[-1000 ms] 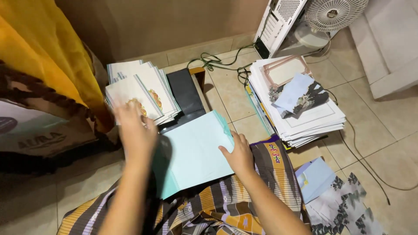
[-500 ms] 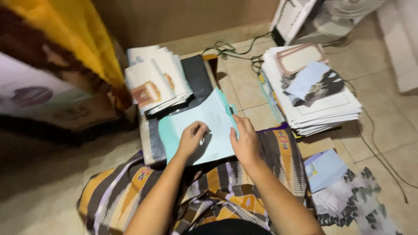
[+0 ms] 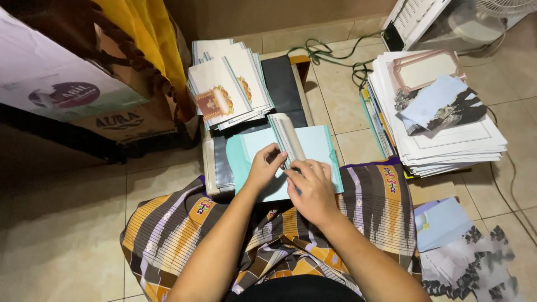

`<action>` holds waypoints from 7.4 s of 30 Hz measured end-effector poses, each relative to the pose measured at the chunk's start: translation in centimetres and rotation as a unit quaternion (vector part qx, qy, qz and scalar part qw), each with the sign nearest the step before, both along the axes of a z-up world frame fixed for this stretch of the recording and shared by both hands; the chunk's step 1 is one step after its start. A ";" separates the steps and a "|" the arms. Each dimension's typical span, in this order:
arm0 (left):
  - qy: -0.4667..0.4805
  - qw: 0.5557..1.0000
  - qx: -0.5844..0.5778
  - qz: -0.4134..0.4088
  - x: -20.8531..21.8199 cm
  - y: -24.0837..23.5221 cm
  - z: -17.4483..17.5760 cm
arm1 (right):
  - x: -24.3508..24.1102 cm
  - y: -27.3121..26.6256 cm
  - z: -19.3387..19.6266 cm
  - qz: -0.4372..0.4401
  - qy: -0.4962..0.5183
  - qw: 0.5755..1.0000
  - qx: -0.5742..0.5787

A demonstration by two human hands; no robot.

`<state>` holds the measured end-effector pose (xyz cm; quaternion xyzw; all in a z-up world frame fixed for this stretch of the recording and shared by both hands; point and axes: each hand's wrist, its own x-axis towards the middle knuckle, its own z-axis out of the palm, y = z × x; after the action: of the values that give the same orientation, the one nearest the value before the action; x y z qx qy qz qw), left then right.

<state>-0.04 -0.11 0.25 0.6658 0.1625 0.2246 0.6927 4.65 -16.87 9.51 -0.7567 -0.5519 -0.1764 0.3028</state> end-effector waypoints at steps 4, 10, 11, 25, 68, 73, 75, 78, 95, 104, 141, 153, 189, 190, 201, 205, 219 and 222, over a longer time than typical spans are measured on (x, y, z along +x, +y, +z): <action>0.003 0.999 -0.042 0.006 0.5 0.3 -1.3 | 0.4 -0.4 -0.1 -0.129 -0.022 0.991 -0.019; 0.008 0.992 -0.115 0.040 -0.9 -0.1 2.6 | 0.6 0.2 0.8 -0.174 -0.009 0.981 -0.081; 0.053 0.989 -0.111 0.082 -1.6 -0.3 4.9 | 0.9 0.6 0.0 -0.107 0.032 0.987 -0.113; 0.323 0.776 0.540 -0.044 0.6 -0.6 6.2 | 1.8 0.9 -1.3 0.013 0.154 0.930 -0.333; 0.399 0.760 0.502 -0.106 -0.9 -2.2 6.1 | 5.1 4.5 -1.3 0.013 0.127 0.934 -0.333; 0.390 0.761 0.512 -0.085 2.2 0.2 3.3 | 3.3 2.2 -1.6 0.007 0.136 0.935 -0.326; 0.387 0.754 0.524 -0.080 3.0 0.7 3.3 | 2.2 0.8 -0.3 0.002 0.188 0.917 -0.353; 0.389 0.752 0.526 -0.078 2.5 0.3 4.0 | 2.3 0.8 -0.2 0.000 0.199 0.914 -0.355; 0.385 0.754 0.525 -0.086 1.9 0.2 3.8 | 2.0 0.7 0.6 -0.003 0.219 0.903 -0.369; 0.391 0.754 0.519 -0.095 0.5 -0.6 5.3 | 4.2 3.7 -0.1 -0.010 0.180 0.917 -0.357; 0.386 0.762 0.517 -0.057 1.4 0.6 4.0 | 5.6 3.5 -3.2 0.046 0.130 0.930 -0.341; 0.390 0.746 0.530 -0.106 -2.3 -2.5 6.0 | 3.3 0.5 -0.9 0.046 0.165 0.928 -0.332; 0.138 0.952 0.115 0.247 -4.2 -1.1 8.0 | 3.9 0.8 -5.7 -0.067 0.550 0.832 -0.031; 0.139 0.952 0.113 0.247 -4.0 -0.9 7.2 | 3.9 0.8 -5.5 -0.068 0.551 0.831 -0.032; 0.144 0.896 0.421 0.006 -2.4 -1.5 6.6 | 0.8 1.5 0.4 0.013 0.322 0.916 -0.237; 0.148 0.894 0.420 0.051 -2.3 -1.2 6.7 | 1.0 0.7 1.3 0.035 0.248 0.929 -0.274; 0.348 0.778 0.519 -0.059 -1.5 -0.3 5.0 | 2.8 2.8 -2.4 0.045 0.131 0.931 -0.337; 0.370 0.776 0.508 -0.051 -1.5 -0.2 4.8 | 2.1 1.6 -2.1 0.037 0.145 0.929 -0.338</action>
<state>-1.52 -0.31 5.04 0.9603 0.2337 -0.0247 0.1505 6.80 -15.25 7.38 -0.8107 -0.5564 0.1438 0.1123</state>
